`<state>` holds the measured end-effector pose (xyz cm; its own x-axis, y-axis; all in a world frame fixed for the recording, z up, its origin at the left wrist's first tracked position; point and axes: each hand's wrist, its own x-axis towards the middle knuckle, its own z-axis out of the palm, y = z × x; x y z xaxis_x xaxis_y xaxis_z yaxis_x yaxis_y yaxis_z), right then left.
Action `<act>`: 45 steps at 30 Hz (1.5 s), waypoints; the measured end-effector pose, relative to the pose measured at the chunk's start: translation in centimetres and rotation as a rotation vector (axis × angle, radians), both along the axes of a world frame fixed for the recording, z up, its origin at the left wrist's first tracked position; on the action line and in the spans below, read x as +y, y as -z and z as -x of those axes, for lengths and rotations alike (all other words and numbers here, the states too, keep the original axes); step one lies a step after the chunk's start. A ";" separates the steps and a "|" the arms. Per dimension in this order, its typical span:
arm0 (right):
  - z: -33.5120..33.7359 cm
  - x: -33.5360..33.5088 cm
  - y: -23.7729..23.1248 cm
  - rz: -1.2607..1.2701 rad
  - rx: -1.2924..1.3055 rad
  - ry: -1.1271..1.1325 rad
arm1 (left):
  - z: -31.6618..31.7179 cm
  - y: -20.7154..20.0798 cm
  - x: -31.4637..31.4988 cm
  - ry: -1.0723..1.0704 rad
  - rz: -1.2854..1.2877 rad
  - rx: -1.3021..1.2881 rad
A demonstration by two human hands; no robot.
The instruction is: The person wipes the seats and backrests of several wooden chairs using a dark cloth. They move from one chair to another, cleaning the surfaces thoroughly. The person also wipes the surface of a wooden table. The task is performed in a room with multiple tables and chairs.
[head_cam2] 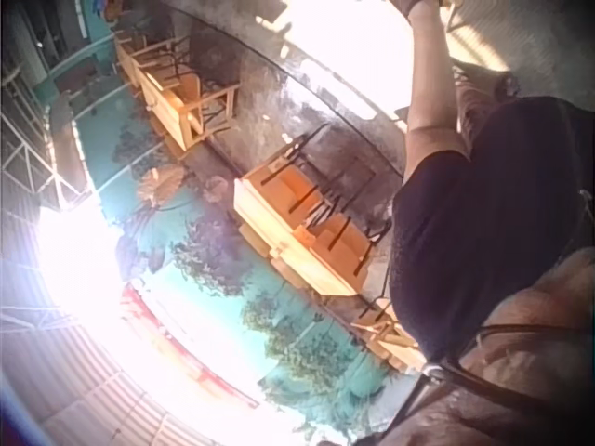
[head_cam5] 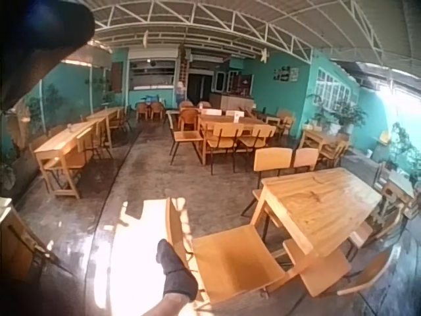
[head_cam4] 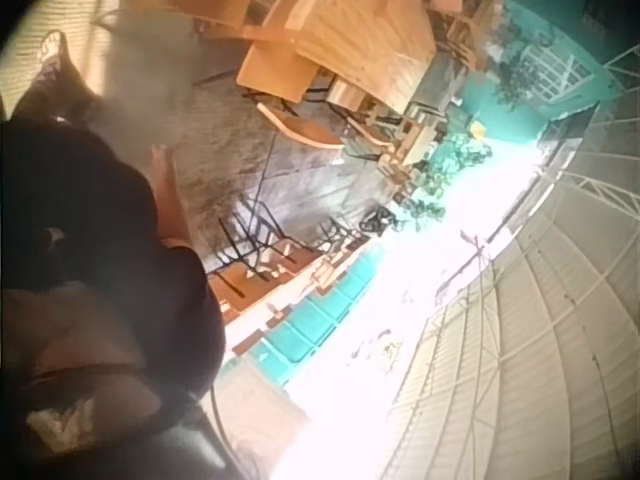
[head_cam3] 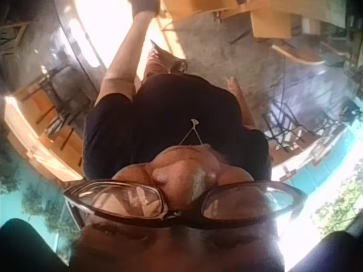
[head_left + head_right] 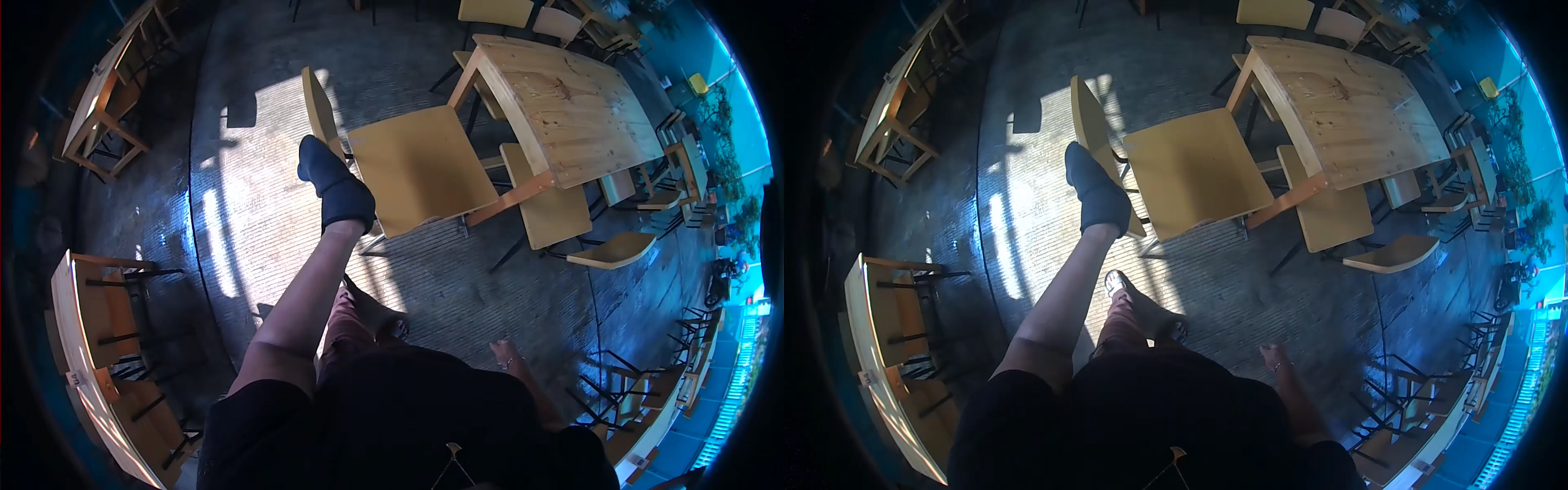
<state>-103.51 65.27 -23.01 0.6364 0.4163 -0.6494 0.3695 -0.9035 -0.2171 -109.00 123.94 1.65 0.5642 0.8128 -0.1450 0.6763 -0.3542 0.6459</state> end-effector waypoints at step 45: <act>0.1 53.7 -14.0 -1.257 1.350 1.763 | -19.7 9.1 39.1 0.410 0.094 -0.434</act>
